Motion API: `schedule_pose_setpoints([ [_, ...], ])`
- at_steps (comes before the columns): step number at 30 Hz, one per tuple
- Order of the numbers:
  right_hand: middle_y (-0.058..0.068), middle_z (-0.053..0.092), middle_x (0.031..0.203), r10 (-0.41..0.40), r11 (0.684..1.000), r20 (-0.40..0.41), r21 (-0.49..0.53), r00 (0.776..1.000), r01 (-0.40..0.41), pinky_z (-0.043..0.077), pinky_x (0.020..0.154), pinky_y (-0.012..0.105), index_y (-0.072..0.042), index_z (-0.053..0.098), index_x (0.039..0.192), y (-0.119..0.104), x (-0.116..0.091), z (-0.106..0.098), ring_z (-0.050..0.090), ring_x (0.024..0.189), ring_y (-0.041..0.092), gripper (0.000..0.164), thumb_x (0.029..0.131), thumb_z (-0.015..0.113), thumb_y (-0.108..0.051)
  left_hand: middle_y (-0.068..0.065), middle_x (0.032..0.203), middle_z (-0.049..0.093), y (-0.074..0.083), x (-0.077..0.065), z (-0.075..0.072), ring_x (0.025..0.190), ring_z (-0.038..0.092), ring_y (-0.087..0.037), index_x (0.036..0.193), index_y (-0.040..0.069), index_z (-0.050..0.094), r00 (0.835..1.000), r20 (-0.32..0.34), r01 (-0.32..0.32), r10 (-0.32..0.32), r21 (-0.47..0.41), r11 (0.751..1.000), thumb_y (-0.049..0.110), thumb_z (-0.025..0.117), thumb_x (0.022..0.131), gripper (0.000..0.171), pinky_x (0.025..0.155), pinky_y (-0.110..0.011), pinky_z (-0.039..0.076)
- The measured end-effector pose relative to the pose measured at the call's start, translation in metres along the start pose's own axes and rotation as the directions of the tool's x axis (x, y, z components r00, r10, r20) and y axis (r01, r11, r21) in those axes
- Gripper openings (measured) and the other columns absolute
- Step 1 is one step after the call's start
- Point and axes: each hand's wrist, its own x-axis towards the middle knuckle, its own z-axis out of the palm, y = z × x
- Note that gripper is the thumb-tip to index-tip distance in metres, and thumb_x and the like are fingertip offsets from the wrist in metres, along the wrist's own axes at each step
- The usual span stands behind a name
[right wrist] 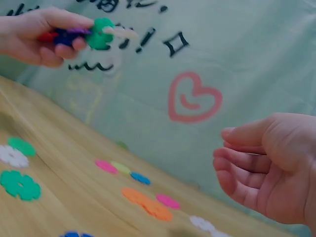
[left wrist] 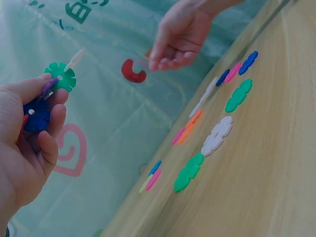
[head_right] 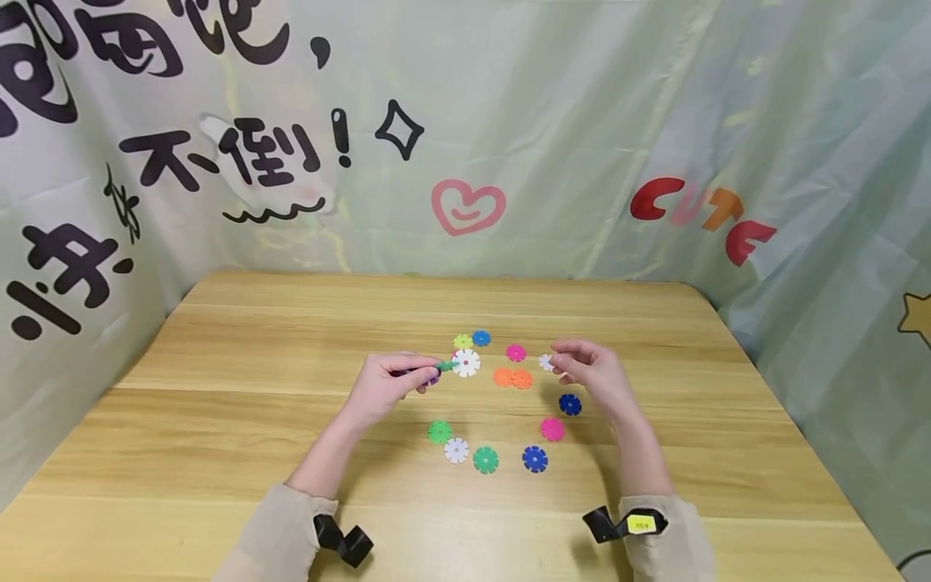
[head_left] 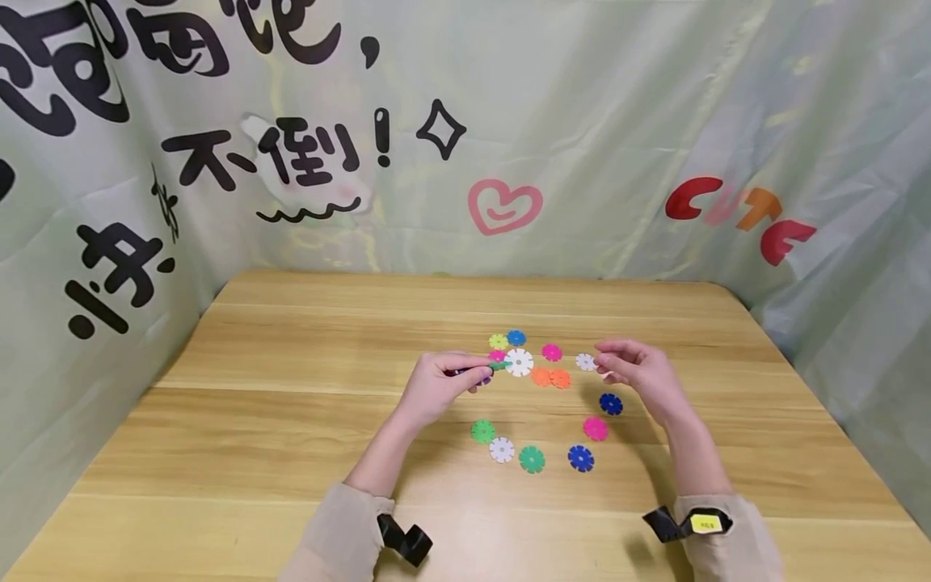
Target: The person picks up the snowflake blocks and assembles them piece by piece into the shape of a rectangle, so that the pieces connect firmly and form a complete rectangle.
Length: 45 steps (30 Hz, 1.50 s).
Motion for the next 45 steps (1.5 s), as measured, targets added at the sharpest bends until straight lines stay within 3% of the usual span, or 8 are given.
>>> schedule_pose_setpoints([
  [6, 0.006, 0.065, 0.097, 0.086, 0.988, -0.019, -0.126, 0.996, -0.088, 0.051, 0.073, 0.027, 0.011, 0.052, 0.12, 0.025, 0.007, 0.003, 0.06, 0.084, 0.014, 0.044, 0.09, 0.063, -0.019, -0.008, 0.079, 0.067, -0.001, 0.0, -0.001, 0.066, 0.059, -0.021, 0.096, -0.005, 0.07, 1.0, 0.003, -0.027, 0.027, 0.011, 1.0, 0.008, 0.066, 0.085, 0.017, 0.061, -0.034, 0.053],
  [10, 0.016, 0.062, 0.102, 0.065, 0.961, -0.004, -0.27, 0.998, -0.063, 0.049, 0.068, 0.027, 0.007, 0.057, 0.117, 0.035, 0.015, 0.019, 0.057, 0.083, 0.019, 0.039, 0.089, 0.063, -0.019, -0.013, 0.083, 0.068, 0.001, 0.001, 0.0, 0.069, 0.06, -0.029, 0.097, -0.006, 0.07, 1.0, 0.012, 0.003, -0.003, -0.003, 1.0, 0.005, 0.065, 0.085, 0.016, 0.062, -0.028, 0.053],
  [15, 0.014, 0.06, 0.095, 0.031, 0.892, -0.013, -0.451, 0.999, -0.034, 0.044, 0.063, 0.028, 0.005, 0.061, 0.11, 0.039, 0.021, 0.035, 0.05, 0.079, 0.022, 0.034, 0.085, 0.068, -0.017, -0.014, 0.084, 0.068, 0.001, 0.001, 0.001, 0.069, 0.059, -0.033, 0.097, -0.007, 0.07, 1.0, 0.023, 0.006, -0.005, -0.02, 1.0, 0.003, 0.065, 0.085, 0.016, 0.062, -0.027, 0.052],
  [19, 0.012, 0.059, 0.092, -0.003, 0.818, -0.013, -0.575, 1.0, -0.006, 0.045, 0.073, 0.036, 0.005, 0.063, 0.108, 0.041, 0.023, 0.041, 0.051, 0.082, 0.024, 0.034, 0.083, 0.071, -0.017, -0.014, 0.084, 0.068, 0.0, 0.001, 0.001, 0.07, 0.058, -0.037, 0.096, -0.006, 0.07, 0.999, 0.034, -0.003, 0.004, -0.026, 1.0, 0.003, 0.065, 0.085, 0.015, 0.061, -0.026, 0.051],
  [23, 0.012, 0.058, 0.089, -0.022, 0.783, -0.02, -0.622, 1.0, 0.005, 0.044, 0.075, 0.039, 0.005, 0.062, 0.102, 0.041, 0.023, 0.043, 0.051, 0.081, 0.025, 0.029, 0.081, 0.071, -0.013, -0.014, 0.086, 0.068, 0.0, 0.001, 0.002, 0.07, 0.059, -0.033, 0.096, -0.006, 0.07, 0.999, 0.037, -0.004, 0.005, -0.019, 1.0, 0.003, 0.065, 0.085, 0.015, 0.062, -0.025, 0.052],
  [33, 0.008, 0.059, 0.079, -0.059, 0.794, -0.04, -0.607, 0.997, 0.023, 0.04, 0.062, 0.03, 0.001, 0.064, 0.091, 0.037, 0.018, 0.042, 0.047, 0.07, 0.021, 0.01, 0.086, 0.065, -0.007, -0.012, 0.084, 0.068, -0.001, 0.001, 0.001, 0.072, 0.058, -0.04, 0.097, -0.004, 0.071, 1.0, 0.021, 0.016, -0.016, -0.015, 1.0, 0.005, 0.065, 0.086, 0.016, 0.063, -0.031, 0.053],
  [40, 0.01, 0.059, 0.075, -0.081, 0.916, -0.048, -0.398, 0.996, 0.055, 0.046, 0.059, 0.03, 0.001, 0.064, 0.092, 0.012, 0.009, 0.045, 0.052, 0.069, 0.023, 0.014, 0.09, 0.062, -0.013, -0.012, 0.083, 0.068, 0.003, 0.002, 0.001, 0.068, 0.059, -0.025, 0.097, -0.004, 0.071, 0.999, 0.029, 0.019, -0.019, -0.003, 1.0, 0.005, 0.065, 0.085, 0.015, 0.063, -0.037, 0.053],
  [45, 0.011, 0.063, 0.075, -0.184, 0.944, -0.021, -0.283, 0.983, 0.17, 0.053, 0.065, 0.036, 0.002, 0.064, 0.094, -0.018, -0.005, 0.052, 0.061, 0.068, 0.02, 0.017, 0.09, 0.062, -0.014, -0.013, 0.084, 0.068, 0.003, 0.002, 0.002, 0.069, 0.06, -0.028, 0.096, -0.005, 0.071, 0.999, 0.039, 0.006, -0.006, -0.012, 1.0, 0.003, 0.066, 0.085, 0.015, 0.061, -0.025, 0.051],
])
